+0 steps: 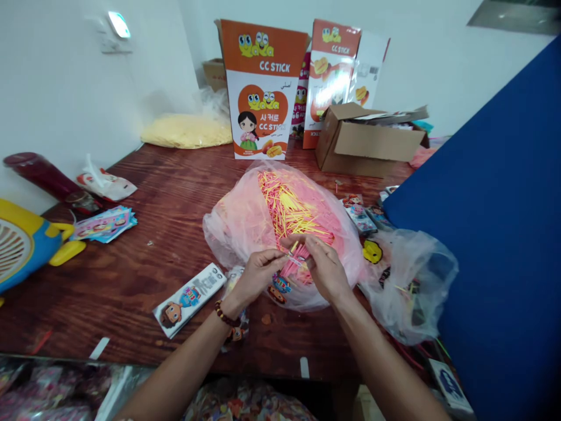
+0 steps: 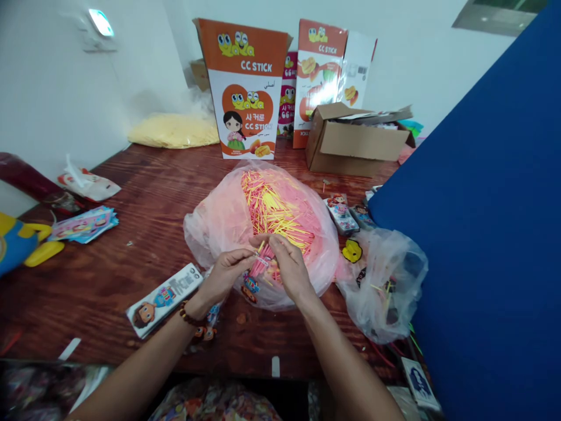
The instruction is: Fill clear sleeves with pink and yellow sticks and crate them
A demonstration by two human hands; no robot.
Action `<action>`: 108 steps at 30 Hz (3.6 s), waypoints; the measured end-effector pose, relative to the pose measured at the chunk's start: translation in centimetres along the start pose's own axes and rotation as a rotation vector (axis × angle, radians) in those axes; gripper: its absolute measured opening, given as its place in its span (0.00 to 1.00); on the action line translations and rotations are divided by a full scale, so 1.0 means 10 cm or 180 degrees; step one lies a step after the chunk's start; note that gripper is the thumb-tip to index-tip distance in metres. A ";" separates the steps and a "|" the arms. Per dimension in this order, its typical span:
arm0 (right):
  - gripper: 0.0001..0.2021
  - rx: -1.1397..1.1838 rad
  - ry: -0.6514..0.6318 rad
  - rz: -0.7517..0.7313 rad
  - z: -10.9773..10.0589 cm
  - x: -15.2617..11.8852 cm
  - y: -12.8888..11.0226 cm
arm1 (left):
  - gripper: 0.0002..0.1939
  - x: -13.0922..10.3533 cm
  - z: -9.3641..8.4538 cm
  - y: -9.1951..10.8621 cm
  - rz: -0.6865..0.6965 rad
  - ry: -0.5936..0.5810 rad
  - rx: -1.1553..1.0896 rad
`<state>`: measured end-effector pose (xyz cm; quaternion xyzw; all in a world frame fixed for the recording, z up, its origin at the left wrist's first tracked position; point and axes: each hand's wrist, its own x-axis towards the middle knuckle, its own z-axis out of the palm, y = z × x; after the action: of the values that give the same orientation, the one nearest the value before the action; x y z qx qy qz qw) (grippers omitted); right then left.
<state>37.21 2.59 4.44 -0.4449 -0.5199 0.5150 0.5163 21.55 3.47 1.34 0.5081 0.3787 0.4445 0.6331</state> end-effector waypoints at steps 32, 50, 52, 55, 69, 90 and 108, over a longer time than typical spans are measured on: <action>0.14 -0.0603 0.0036 -0.0152 0.20 0.03 0.07 | 0.11 -0.09 -0.19 0.10 0.0504 0.0429 -0.0532; 0.13 -0.0154 -0.0200 0.0237 0.24 0.13 0.02 | 0.14 -0.28 -0.36 0.07 -0.0107 0.0302 -0.0157; 0.12 -0.0287 -0.0268 0.0177 0.22 0.14 0.01 | 0.14 -0.30 -0.36 0.07 -0.0180 0.0237 -0.0222; 0.11 -0.0463 -0.0287 0.0028 0.19 0.19 -0.02 | 0.14 -0.31 -0.36 0.06 -0.0270 0.0199 -0.0287; 0.10 -0.1335 -0.1142 -0.0308 0.02 0.41 -0.10 | 0.11 -0.30 -0.43 0.08 -0.0341 0.0027 0.0131; 0.13 -0.0698 -0.1039 0.0282 0.06 0.32 0.16 | 0.12 -0.35 -0.51 -0.03 -0.0547 0.0218 0.0020; 0.11 -0.2488 -0.1454 0.0229 0.70 0.11 0.39 | 0.14 -1.06 -1.01 -0.09 -0.0698 0.0902 0.0701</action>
<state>29.87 3.43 1.06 -0.4991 -0.7601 0.3828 0.1635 8.97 -3.53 -1.28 0.4623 0.5633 0.3959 0.5587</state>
